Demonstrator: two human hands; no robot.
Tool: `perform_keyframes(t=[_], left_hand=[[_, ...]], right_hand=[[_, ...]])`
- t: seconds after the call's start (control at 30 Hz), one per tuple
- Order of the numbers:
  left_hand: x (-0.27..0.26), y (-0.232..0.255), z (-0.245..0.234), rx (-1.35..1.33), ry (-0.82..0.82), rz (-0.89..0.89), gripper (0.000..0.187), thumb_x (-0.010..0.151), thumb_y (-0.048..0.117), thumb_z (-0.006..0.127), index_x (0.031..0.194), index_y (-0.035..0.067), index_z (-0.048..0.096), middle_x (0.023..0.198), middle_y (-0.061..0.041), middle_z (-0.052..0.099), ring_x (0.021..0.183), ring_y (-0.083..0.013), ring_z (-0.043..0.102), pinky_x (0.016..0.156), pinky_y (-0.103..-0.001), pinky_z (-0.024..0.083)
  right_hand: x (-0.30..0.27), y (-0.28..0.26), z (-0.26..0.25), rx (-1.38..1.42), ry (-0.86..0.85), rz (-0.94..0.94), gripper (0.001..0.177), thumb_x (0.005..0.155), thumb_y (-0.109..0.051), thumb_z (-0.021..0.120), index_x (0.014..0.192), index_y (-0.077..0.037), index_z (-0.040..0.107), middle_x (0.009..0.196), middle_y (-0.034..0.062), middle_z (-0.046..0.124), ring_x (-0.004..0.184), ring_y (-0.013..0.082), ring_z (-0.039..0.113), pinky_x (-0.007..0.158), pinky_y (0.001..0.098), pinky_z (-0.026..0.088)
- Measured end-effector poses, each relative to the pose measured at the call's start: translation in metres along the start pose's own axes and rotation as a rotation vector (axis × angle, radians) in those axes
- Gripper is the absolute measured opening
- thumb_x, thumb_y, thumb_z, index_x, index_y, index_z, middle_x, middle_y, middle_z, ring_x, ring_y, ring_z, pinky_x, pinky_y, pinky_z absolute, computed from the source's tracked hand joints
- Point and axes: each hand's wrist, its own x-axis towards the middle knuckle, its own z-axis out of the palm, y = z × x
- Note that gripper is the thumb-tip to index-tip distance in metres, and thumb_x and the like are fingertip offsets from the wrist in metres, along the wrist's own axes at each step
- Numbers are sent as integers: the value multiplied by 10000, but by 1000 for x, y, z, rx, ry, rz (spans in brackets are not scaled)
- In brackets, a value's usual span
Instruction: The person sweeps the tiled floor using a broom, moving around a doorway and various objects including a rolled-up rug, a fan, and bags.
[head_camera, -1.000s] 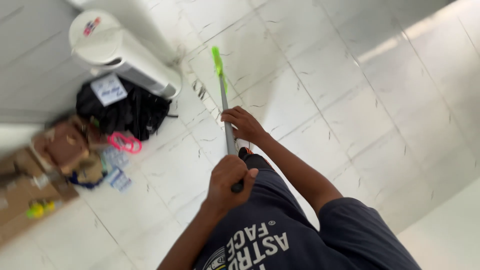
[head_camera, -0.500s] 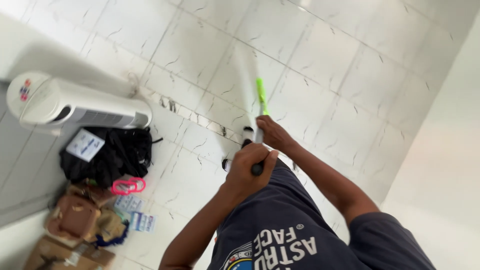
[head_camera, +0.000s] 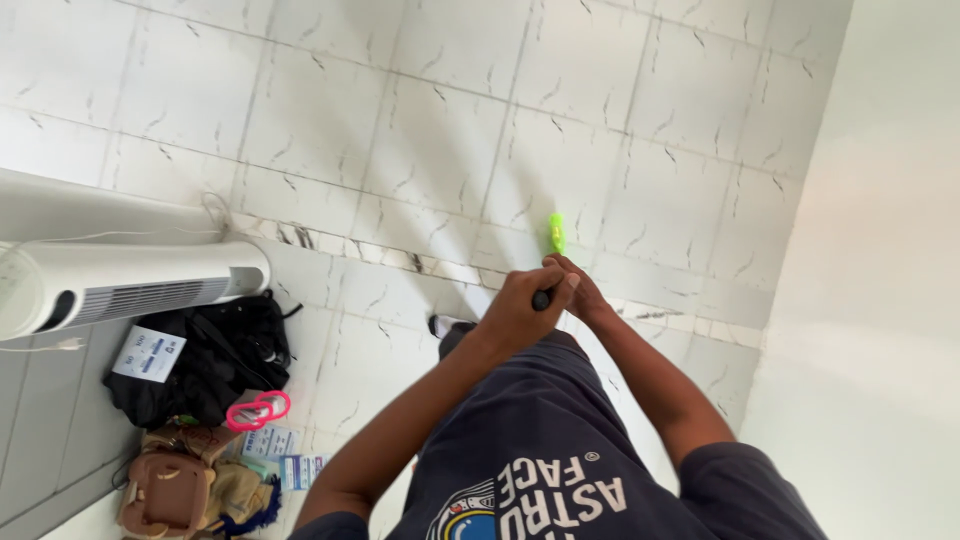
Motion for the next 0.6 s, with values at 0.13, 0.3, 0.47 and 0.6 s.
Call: perform_keyframes(t=[0.13, 0.3, 0.47, 0.6], left_hand=[[21, 1, 22, 21, -11, -47, 278, 1034, 198, 605, 824, 19, 637, 569, -55, 527, 492, -104, 464, 499, -314, 374], [33, 9, 50, 43, 26, -70, 274, 1041, 187, 625, 836, 9, 659, 576, -33, 524, 517, -89, 454, 515, -302, 381], [34, 12, 65, 43, -11, -43, 234, 990, 149, 663, 801, 34, 586, 609, -16, 511, 562, -92, 454, 547, -294, 401], [29, 6, 81, -208, -113, 74, 82, 950, 66, 575, 916, 62, 500, 818, -35, 555, 755, -112, 516, 697, -307, 467]], right_hand=[[-9, 23, -24, 108, 21, 21, 530, 969, -380, 549, 1378, -47, 507, 1143, 40, 603, 1037, 148, 596, 897, 326, 496], [-13, 16, -44, 1094, -77, 284, 420, 1003, -351, 605, 1299, -66, 516, 1149, 82, 589, 1041, 187, 630, 906, 355, 529], [-14, 2, -66, -519, -9, -204, 428, 826, -66, 724, 1214, -56, 542, 1214, 128, 605, 960, 342, 687, 799, 404, 569], [-21, 4, -75, -459, 34, -229, 306, 843, -45, 736, 1124, -71, 617, 1134, 90, 634, 884, 337, 701, 752, 409, 582]])
